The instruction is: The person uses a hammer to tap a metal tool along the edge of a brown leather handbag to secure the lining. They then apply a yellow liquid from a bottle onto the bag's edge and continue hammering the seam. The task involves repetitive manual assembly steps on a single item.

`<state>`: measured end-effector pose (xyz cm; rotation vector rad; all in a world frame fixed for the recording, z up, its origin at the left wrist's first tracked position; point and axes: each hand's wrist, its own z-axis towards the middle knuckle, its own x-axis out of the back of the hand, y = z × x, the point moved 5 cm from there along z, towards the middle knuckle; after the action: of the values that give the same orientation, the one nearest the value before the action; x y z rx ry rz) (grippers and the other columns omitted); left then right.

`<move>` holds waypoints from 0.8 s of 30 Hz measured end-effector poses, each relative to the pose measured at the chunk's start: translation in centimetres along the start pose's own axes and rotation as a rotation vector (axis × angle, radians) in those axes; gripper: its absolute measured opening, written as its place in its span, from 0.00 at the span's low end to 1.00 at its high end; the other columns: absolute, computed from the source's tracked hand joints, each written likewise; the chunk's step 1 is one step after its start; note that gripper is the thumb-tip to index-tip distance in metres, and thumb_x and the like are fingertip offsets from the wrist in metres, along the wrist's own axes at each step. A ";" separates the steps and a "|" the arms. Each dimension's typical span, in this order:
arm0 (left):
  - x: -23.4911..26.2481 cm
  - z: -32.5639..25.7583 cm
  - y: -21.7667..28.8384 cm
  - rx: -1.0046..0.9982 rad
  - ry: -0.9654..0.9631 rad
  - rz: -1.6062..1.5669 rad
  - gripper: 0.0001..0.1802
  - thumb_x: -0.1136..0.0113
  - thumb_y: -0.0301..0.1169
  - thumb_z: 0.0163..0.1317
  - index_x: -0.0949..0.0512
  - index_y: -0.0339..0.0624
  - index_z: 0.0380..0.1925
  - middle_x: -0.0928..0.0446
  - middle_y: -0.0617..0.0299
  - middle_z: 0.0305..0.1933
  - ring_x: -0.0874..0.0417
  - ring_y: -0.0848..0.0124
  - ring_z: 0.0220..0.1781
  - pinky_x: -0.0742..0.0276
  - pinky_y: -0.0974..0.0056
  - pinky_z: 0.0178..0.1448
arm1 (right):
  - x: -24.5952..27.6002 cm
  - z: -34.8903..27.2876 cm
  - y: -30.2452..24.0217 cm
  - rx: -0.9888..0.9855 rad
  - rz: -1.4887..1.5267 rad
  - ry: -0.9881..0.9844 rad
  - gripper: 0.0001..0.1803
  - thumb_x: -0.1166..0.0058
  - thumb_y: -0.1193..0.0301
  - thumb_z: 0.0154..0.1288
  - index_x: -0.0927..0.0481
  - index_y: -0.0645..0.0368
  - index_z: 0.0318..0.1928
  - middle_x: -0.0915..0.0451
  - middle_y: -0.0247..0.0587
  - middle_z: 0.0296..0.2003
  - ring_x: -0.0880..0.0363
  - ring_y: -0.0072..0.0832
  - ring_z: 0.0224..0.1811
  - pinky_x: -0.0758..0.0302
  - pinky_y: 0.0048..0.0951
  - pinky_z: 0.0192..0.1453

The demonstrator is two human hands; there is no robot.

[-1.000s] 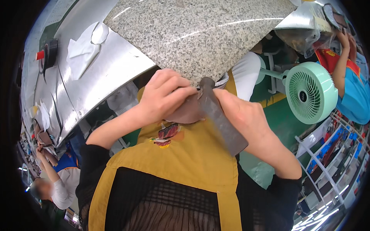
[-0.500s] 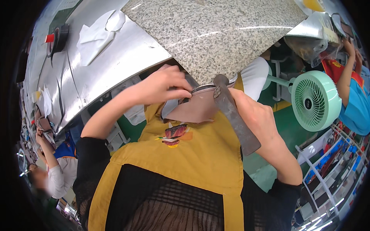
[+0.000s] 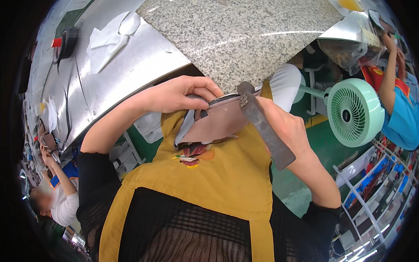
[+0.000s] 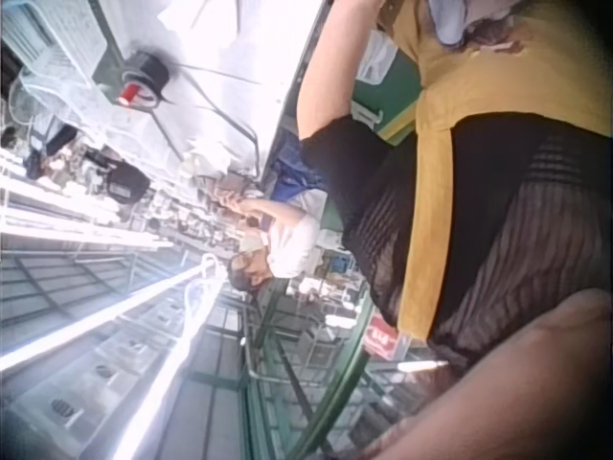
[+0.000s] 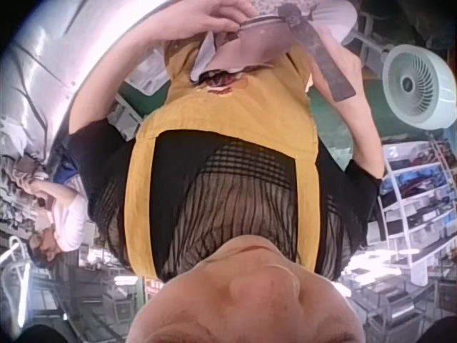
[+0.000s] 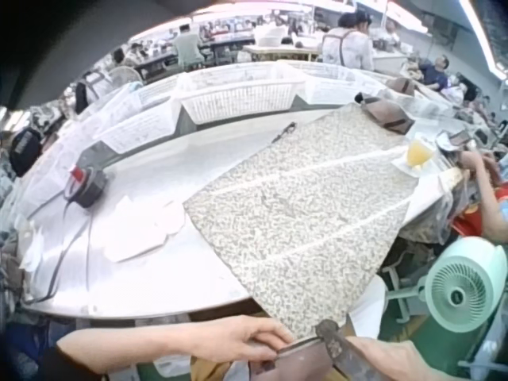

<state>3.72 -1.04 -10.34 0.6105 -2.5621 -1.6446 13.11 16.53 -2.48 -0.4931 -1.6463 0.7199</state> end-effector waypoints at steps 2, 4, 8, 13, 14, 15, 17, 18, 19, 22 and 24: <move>-0.4 0.0 0.4 -0.031 0.070 -0.008 0.12 0.44 0.32 0.65 0.23 0.37 0.44 0.20 0.62 0.37 0.22 0.79 0.38 0.25 0.71 0.44 | 0.0 -0.1 0.0 -0.023 0.038 0.003 0.13 0.52 0.77 0.65 0.29 0.65 0.49 0.26 0.51 0.28 0.26 0.43 0.25 0.29 0.31 0.31; -1.0 0.3 2.3 0.036 0.159 0.248 0.11 0.44 0.33 0.65 0.22 0.38 0.43 0.20 0.63 0.31 0.23 0.79 0.31 0.24 0.69 0.37 | 0.0 -0.3 0.1 -0.108 0.107 -0.019 0.11 0.54 0.78 0.66 0.29 0.66 0.48 0.27 0.46 0.27 0.28 0.36 0.23 0.30 0.29 0.31; -2.2 1.2 4.1 -0.038 0.281 0.509 0.08 0.43 0.34 0.62 0.21 0.42 0.36 0.22 0.64 0.26 0.21 0.72 0.24 0.26 0.67 0.29 | 0.8 -1.2 0.9 -0.168 0.231 0.009 0.14 0.51 0.78 0.64 0.29 0.63 0.50 0.22 0.50 0.34 0.21 0.48 0.33 0.25 0.31 0.37; -2.0 1.9 4.3 -0.311 0.478 0.891 0.05 0.41 0.32 0.57 0.20 0.47 0.32 0.24 0.65 0.29 0.21 0.66 0.28 0.27 0.65 0.31 | 1.2 -2.1 2.0 -0.273 0.351 0.042 0.13 0.52 0.76 0.66 0.29 0.63 0.50 0.24 0.46 0.32 0.26 0.42 0.29 0.28 0.27 0.37; -2.2 1.8 4.2 -0.333 0.489 0.982 0.05 0.41 0.32 0.56 0.20 0.48 0.32 0.26 0.65 0.30 0.22 0.66 0.28 0.27 0.64 0.31 | 1.2 -2.0 2.1 -0.276 0.360 0.051 0.12 0.53 0.76 0.67 0.29 0.64 0.49 0.26 0.44 0.30 0.28 0.38 0.28 0.30 0.27 0.35; -2.3 1.7 4.3 -0.357 0.500 1.072 0.05 0.41 0.32 0.56 0.20 0.49 0.32 0.27 0.66 0.30 0.23 0.66 0.28 0.28 0.64 0.32 | 1.0 -1.5 1.5 -0.247 0.345 0.066 0.10 0.54 0.77 0.67 0.30 0.66 0.47 0.29 0.41 0.28 0.32 0.31 0.26 0.32 0.26 0.33; -2.6 1.3 4.5 -0.464 0.500 1.156 0.06 0.40 0.31 0.55 0.19 0.50 0.34 0.28 0.68 0.29 0.26 0.68 0.25 0.30 0.65 0.30 | 0.9 -1.1 1.2 -0.183 0.262 0.069 0.08 0.55 0.77 0.67 0.30 0.67 0.45 0.32 0.41 0.26 0.36 0.27 0.24 0.35 0.26 0.30; -2.7 1.2 4.6 -0.518 0.501 1.196 0.07 0.40 0.31 0.54 0.19 0.51 0.34 0.29 0.69 0.29 0.27 0.69 0.24 0.31 0.65 0.29 | 0.8 -1.0 1.1 -0.147 0.196 0.057 0.08 0.55 0.77 0.67 0.30 0.67 0.45 0.32 0.42 0.26 0.36 0.30 0.23 0.35 0.27 0.30; -2.7 1.1 4.6 -0.566 0.483 1.209 0.09 0.40 0.30 0.53 0.20 0.51 0.35 0.29 0.69 0.29 0.28 0.70 0.24 0.32 0.66 0.29 | 0.7 -1.0 1.1 -0.136 0.173 0.055 0.09 0.54 0.77 0.67 0.30 0.67 0.46 0.31 0.44 0.27 0.36 0.33 0.23 0.34 0.27 0.30; -3.0 0.9 4.5 -0.699 0.450 1.270 0.13 0.41 0.28 0.48 0.20 0.49 0.38 0.30 0.70 0.30 0.30 0.72 0.24 0.34 0.69 0.29 | 1.2 -0.5 0.7 -0.115 0.131 0.020 0.11 0.53 0.78 0.65 0.30 0.66 0.47 0.30 0.48 0.28 0.34 0.40 0.23 0.33 0.28 0.30; -3.4 0.7 4.3 -0.760 0.448 1.351 0.16 0.41 0.27 0.46 0.21 0.47 0.39 0.30 0.70 0.30 0.30 0.73 0.24 0.35 0.70 0.29 | 1.5 -0.3 0.6 -0.128 0.132 -0.005 0.14 0.51 0.77 0.63 0.29 0.64 0.49 0.27 0.48 0.33 0.29 0.42 0.28 0.29 0.31 0.33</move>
<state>5.35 2.33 -6.25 -0.6180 -1.1896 -1.4027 13.11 18.03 -1.82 -0.6977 -1.6831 0.7153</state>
